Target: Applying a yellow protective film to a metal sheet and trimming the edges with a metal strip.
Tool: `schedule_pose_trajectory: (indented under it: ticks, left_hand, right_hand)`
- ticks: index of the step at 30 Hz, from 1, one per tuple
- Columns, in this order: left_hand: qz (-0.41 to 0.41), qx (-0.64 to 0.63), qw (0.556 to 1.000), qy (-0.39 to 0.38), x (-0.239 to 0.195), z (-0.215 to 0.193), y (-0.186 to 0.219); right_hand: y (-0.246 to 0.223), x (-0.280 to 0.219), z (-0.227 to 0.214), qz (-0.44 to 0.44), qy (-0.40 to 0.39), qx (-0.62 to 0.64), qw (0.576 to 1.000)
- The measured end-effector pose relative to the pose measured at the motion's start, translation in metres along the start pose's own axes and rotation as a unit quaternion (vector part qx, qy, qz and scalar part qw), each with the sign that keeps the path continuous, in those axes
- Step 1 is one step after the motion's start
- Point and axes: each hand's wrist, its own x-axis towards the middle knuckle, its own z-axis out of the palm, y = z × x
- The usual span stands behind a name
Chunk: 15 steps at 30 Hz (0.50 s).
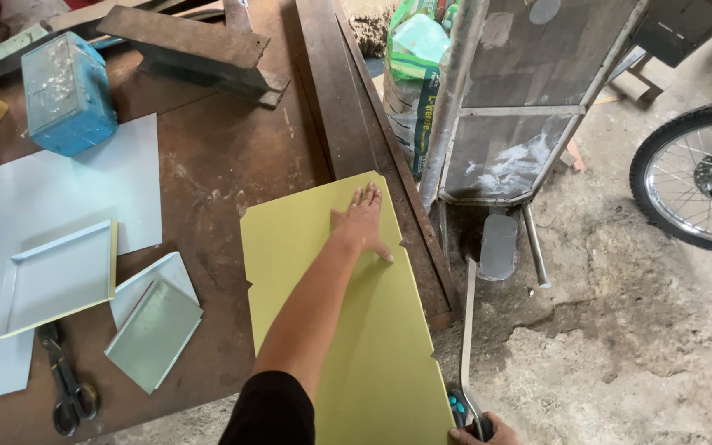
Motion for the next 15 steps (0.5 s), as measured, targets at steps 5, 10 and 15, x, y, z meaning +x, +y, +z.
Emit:
schedule_pose_trajectory:
  ticks: [5,10,15]
  left_hand:
    - [-0.001,-0.004,1.000,0.016,0.011,-0.003,-0.010]
    - [-0.018,-0.004,1.000,-0.001,0.007,-0.016,-0.008]
    - [-0.013,-0.004,1.000,0.001,0.006,-0.015,-0.010]
  right_hand:
    - [0.028,0.025,0.011,-0.018,0.031,0.019,0.999]
    - [0.016,0.011,0.011,0.010,0.016,0.056,0.998]
    - [0.027,0.016,0.011,-0.007,0.027,0.048,0.998]
